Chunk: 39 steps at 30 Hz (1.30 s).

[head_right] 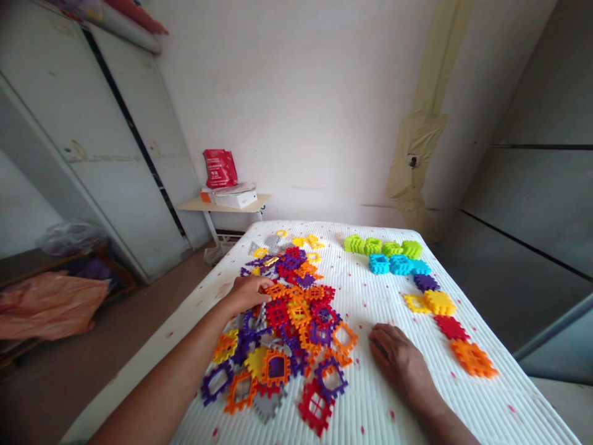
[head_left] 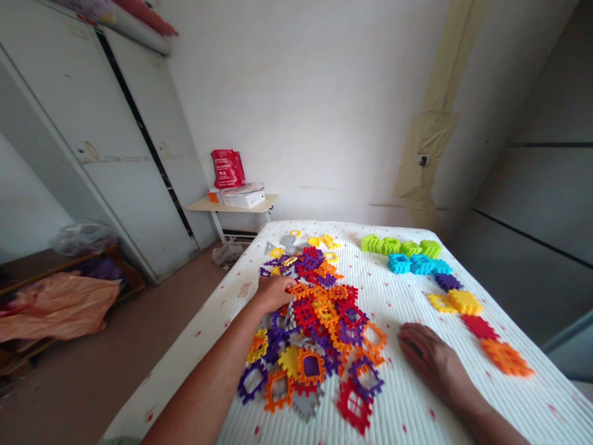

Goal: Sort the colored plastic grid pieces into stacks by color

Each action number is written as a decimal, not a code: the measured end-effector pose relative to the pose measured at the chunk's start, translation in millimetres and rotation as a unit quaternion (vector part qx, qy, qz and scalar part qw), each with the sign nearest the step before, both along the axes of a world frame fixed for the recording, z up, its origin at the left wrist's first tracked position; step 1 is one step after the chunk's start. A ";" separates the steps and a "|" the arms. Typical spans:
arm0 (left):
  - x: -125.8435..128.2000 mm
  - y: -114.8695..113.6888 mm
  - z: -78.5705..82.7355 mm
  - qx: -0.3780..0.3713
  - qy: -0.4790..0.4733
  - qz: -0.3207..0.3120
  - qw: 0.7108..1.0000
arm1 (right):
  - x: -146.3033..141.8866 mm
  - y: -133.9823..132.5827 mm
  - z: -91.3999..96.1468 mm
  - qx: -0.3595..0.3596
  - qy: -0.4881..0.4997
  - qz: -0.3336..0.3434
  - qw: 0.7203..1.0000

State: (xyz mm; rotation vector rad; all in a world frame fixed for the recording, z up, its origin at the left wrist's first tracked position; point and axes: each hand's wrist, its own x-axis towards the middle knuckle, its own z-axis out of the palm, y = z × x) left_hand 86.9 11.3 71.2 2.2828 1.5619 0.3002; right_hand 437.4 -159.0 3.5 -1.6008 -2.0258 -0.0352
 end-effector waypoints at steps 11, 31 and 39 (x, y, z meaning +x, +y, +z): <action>1.0 4.8 -6.1 0.010 -0.015 -0.002 1.000 | 0.8 0.1 -2.4 -0.009 -0.012 -0.001 1.000; 6.3 5.6 -5.1 -0.038 -0.063 0.016 0.997 | -1.4 -0.7 1.5 -0.008 0.004 0.005 1.000; 6.1 8.0 -4.5 -0.042 -0.058 0.002 0.997 | -3.0 -0.9 3.0 0.006 0.013 0.002 1.000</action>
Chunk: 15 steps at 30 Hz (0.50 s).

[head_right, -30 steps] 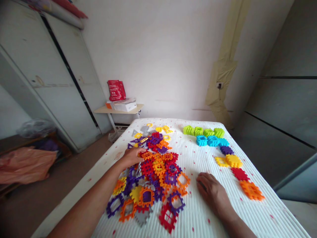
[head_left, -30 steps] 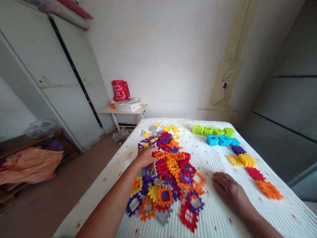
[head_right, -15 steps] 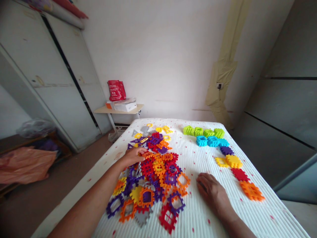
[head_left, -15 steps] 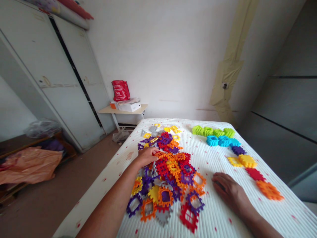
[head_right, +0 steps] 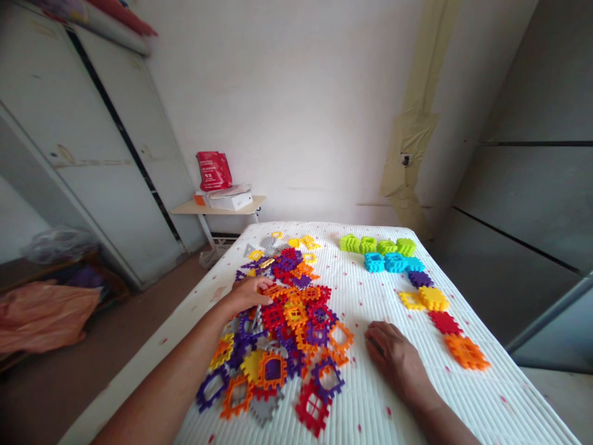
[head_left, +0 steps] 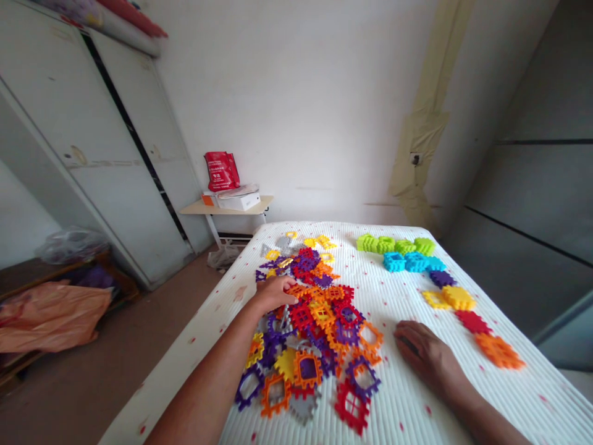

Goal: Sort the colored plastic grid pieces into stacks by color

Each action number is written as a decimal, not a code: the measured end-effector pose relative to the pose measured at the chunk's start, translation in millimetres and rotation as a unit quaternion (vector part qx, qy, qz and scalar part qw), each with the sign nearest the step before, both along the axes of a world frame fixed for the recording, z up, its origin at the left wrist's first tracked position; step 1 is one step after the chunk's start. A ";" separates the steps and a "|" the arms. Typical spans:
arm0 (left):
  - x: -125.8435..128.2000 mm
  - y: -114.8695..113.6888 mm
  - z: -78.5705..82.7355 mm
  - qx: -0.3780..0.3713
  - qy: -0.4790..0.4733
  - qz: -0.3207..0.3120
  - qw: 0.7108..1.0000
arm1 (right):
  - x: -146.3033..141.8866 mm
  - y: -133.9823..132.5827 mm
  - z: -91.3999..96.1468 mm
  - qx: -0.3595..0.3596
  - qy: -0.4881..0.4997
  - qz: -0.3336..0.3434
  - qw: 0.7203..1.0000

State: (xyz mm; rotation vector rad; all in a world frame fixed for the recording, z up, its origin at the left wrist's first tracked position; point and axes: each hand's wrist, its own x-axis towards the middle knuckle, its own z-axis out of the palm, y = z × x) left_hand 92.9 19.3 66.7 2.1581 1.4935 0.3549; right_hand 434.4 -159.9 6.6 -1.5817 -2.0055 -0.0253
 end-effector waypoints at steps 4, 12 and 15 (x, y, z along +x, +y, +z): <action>3.4 0.4 -3.5 0.008 0.003 0.006 1.000 | -0.7 -0.3 0.7 -0.001 0.000 -0.001 1.000; 5.1 -12.2 17.0 0.062 0.024 0.047 0.997 | -1.4 -1.4 2.5 -0.015 -0.004 0.000 1.000; 8.8 -27.6 29.6 0.149 0.001 0.050 0.988 | -1.3 -1.1 3.4 -0.020 0.003 0.003 1.000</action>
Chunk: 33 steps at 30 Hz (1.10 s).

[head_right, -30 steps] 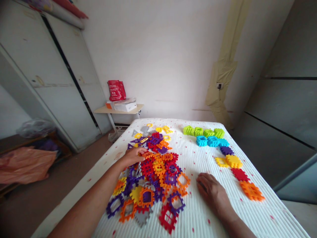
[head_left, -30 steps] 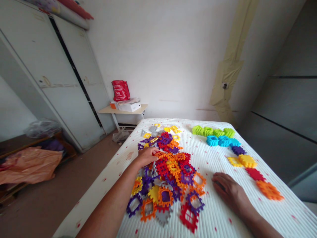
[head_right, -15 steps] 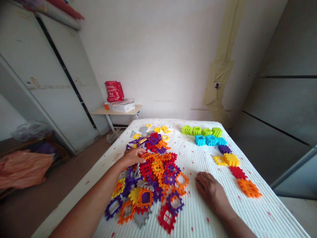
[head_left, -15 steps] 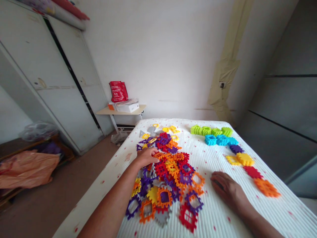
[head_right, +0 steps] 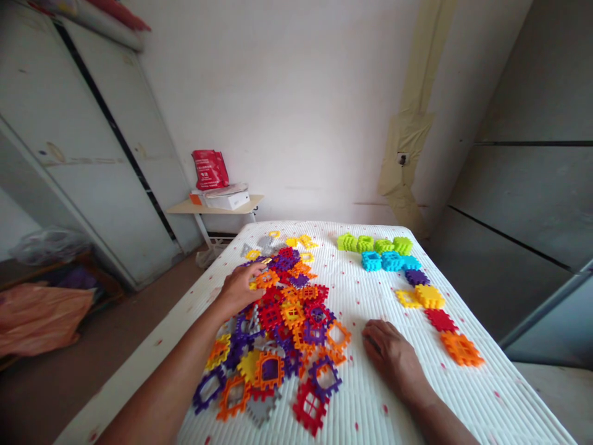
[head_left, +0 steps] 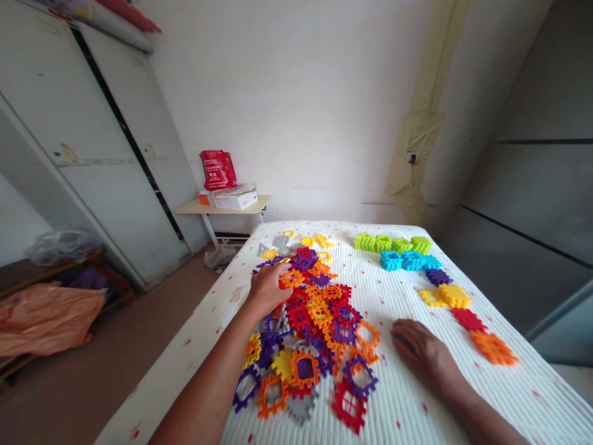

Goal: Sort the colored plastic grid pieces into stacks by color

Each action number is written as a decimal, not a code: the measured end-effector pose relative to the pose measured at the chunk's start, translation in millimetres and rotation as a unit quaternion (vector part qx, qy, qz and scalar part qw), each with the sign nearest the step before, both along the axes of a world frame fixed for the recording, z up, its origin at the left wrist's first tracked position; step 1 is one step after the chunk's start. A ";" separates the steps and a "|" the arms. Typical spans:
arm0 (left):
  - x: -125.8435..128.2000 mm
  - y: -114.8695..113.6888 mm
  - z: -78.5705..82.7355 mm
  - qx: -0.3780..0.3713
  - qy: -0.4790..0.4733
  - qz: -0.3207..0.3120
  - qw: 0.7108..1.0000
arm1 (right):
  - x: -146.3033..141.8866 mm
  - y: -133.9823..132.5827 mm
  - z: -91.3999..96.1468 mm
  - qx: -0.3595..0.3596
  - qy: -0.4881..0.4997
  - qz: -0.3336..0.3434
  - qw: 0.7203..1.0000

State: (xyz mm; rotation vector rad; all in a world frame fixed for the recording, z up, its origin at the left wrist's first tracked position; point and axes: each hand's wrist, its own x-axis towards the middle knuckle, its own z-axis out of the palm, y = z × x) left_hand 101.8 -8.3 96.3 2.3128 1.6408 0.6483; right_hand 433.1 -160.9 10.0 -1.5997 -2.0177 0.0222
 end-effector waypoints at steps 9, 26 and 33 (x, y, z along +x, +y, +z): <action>52.0 -76.5 -16.4 0.199 -0.018 -0.088 0.976 | -27.8 3.0 21.4 0.021 0.151 -0.047 0.987; 85.2 -103.7 -22.3 0.297 0.063 -0.153 0.940 | -83.8 20.3 43.6 -0.054 0.307 0.042 0.949; 87.2 -105.6 -21.6 0.322 0.072 -0.176 0.927 | -84.7 21.6 47.8 -0.082 0.323 0.066 0.941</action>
